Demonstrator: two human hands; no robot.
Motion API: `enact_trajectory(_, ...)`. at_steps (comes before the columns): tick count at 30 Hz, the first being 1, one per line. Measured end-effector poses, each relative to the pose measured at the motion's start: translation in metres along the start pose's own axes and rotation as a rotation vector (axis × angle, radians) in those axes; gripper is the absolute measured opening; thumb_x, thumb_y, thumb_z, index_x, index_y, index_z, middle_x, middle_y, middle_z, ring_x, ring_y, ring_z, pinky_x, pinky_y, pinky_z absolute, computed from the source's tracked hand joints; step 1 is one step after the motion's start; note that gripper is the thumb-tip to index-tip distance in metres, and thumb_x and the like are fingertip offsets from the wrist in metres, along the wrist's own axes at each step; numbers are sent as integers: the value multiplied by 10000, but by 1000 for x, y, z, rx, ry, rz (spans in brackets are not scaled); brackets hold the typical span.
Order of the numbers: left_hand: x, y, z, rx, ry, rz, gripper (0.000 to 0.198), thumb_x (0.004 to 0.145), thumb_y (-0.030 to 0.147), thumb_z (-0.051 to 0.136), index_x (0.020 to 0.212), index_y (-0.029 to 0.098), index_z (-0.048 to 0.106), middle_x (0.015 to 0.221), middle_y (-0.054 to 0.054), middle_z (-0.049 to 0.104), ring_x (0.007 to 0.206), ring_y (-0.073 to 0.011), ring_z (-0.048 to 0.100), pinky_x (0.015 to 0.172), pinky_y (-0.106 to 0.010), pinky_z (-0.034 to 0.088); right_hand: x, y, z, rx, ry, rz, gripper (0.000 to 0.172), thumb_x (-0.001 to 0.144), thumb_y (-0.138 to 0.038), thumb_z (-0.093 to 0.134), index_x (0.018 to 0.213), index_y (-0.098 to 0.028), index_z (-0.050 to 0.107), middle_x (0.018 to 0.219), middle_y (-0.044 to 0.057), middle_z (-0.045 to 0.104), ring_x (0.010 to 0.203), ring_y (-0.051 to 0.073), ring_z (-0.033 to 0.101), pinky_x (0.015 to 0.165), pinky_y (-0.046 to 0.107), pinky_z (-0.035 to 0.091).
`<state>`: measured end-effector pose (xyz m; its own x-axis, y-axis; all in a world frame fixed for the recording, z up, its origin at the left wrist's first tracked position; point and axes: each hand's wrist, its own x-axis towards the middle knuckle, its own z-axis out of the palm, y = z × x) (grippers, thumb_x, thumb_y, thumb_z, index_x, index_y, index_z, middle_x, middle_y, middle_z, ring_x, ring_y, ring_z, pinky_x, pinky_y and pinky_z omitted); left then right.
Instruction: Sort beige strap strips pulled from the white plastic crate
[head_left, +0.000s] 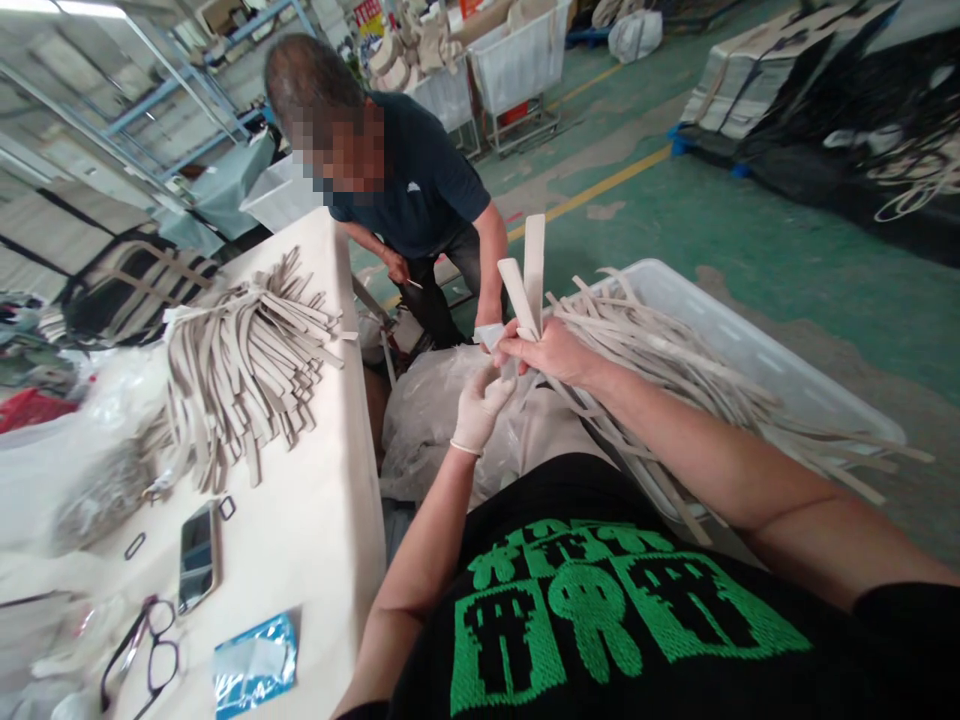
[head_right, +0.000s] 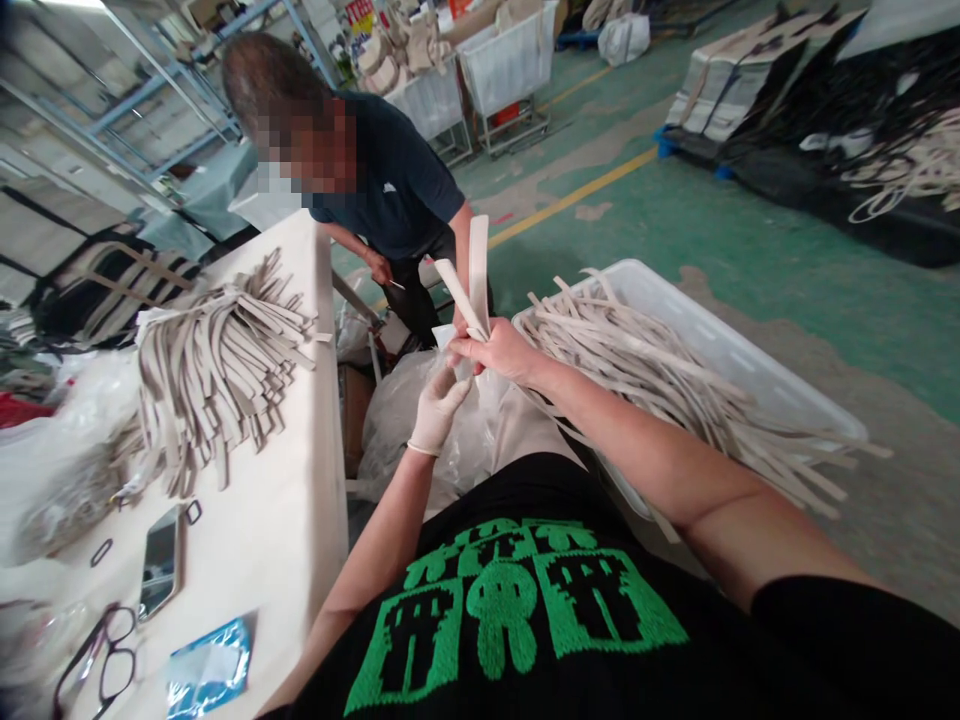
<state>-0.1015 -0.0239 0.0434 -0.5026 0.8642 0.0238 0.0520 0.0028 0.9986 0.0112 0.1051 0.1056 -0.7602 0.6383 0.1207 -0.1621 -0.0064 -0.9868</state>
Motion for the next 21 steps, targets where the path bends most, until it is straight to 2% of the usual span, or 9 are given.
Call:
enact_trajectory(2, -1, 3, 6, -91, -92, -107, 487, 751, 535, 832, 1070, 168, 802, 1038, -98, 799, 1010, -255, 722, 1030, -416, 511, 5, 2, 1, -26, 50, 12, 269, 760, -378, 829, 778, -149, 687, 728, 51, 753, 605, 142, 657, 463, 194, 527)
enact_trajectory(4, -8, 0, 11, -142, -156, -183, 450, 739, 551, 835, 962, 160, 823, 860, -72, 791, 838, -204, 710, 935, -373, 539, 14, 2, -3, -46, 174, 49, 181, 794, -282, 796, 790, -150, 672, 706, 40, 739, 614, 145, 665, 440, 178, 493)
enact_trajectory(7, -27, -9, 12, -167, -139, -271, 439, 674, 558, 875, 865, 165, 823, 724, -24, 753, 700, -148, 653, 798, -301, 533, 27, 1, -15, -43, 381, 146, 82, 846, -150, 732, 823, -143, 653, 674, 14, 706, 577, 115, 629, 446, 163, 450)
enact_trajectory(10, -42, -20, 10, -178, -153, -391, 451, 597, 552, 917, 801, 163, 814, 707, -17, 750, 641, -131, 620, 707, -276, 504, 37, -1, -31, -11, 507, 226, 51, 927, -92, 648, 890, -127, 650, 672, -17, 683, 484, 54, 463, 495, 170, 437)
enact_trajectory(13, -50, -27, 6, -224, -176, -433, 455, 570, 551, 932, 772, 161, 810, 704, -22, 750, 647, -130, 620, 728, -276, 503, 43, 1, -43, -2, 542, 270, 65, 988, -76, 592, 971, -107, 646, 670, -38, 674, 464, 45, 300, 545, 200, 429)
enact_trajectory(18, -54, -28, -2, -209, -204, -482, 428, 555, 517, 946, 739, 161, 797, 683, -3, 721, 655, -117, 598, 730, -267, 485, 52, 2, -52, -25, 604, 261, 96, 1011, -74, 583, 1093, -70, 633, 726, -20, 700, 483, 54, 264, 587, 238, 420)
enact_trajectory(21, -60, -30, -7, -194, -220, -572, 447, 539, 502, 955, 758, 149, 790, 656, -4, 700, 594, -104, 573, 650, -259, 452, 62, -1, -58, -28, 639, 250, 159, 1037, -74, 541, 1171, -56, 624, 827, 15, 744, 482, 55, 263, 585, 233, 409)
